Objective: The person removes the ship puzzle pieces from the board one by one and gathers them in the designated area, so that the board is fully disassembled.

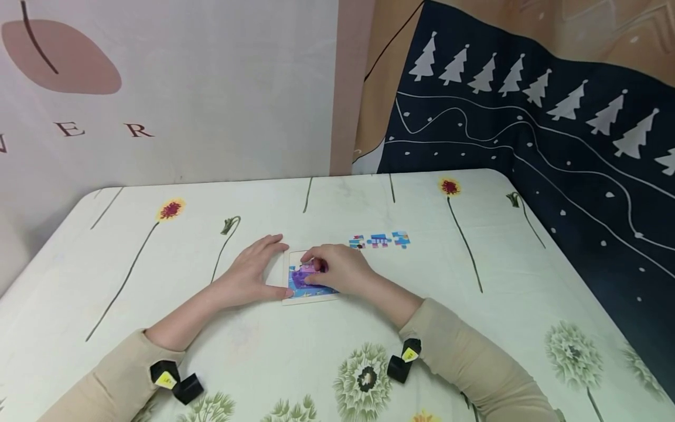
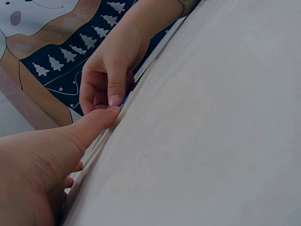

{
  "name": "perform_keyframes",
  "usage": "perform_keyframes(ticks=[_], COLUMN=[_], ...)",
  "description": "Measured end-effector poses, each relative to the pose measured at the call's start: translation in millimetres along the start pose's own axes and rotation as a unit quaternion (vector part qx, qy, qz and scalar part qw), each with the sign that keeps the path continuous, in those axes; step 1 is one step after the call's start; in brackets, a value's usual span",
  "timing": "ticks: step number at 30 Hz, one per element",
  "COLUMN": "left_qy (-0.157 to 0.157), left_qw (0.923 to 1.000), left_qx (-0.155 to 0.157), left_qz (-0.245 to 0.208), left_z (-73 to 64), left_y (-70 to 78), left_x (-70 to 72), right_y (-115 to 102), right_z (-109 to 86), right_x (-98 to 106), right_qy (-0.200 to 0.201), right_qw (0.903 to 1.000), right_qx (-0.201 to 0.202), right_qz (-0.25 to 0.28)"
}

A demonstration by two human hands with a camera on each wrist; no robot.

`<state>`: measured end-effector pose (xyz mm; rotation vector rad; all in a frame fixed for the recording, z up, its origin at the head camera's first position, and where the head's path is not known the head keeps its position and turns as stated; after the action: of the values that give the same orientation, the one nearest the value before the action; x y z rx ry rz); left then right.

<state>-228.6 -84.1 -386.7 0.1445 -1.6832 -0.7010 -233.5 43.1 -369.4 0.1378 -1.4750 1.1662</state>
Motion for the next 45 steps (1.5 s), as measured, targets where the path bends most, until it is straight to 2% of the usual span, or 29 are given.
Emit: perform_keyframes(ticks=[11,22,29,35,45], left_qy=[-0.001,0.0,-0.003,0.002,0.003], left_qw=[1.0,1.0,1.0,1.0,1.0], left_qx=[-0.002,-0.002,0.002,0.0,-0.002], left_qz=[0.004,0.002,0.003,0.005,0.006], left_z=[2.3,1.6,0.5,0.7,1.3], left_y=[-1.0,0.8,2.2,1.2,0.5], left_x=[-2.5,-0.8,-0.5,-0.4,-0.6], right_y=[-0.7,-3.1,-1.7,-5.2,-4.5], right_z=[-3.9,-1.5,-0.9,-2.7,-4.8], right_x=[-0.4,-0.3,-0.4,1.5,3.1], right_qy=[0.013,0.012,0.018,0.041,0.064], right_qw=[0.9989,0.9986,0.9984,0.9986,0.9974], right_qx=[-0.009,-0.021,-0.035,-0.023,-0.014], right_qz=[-0.045,-0.048,-0.041,-0.026,0.03])
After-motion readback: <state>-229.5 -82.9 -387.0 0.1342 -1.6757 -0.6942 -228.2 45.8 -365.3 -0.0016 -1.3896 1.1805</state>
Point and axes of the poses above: each hand's wrist, its own z-axis towards the middle knuckle, its own x-axis out of the back of the hand, y = z × x, the point moved 10 cm from there along z, towards the middle knuckle, and after that the axes turned 8 degrees about x, right-handed, at the moved point
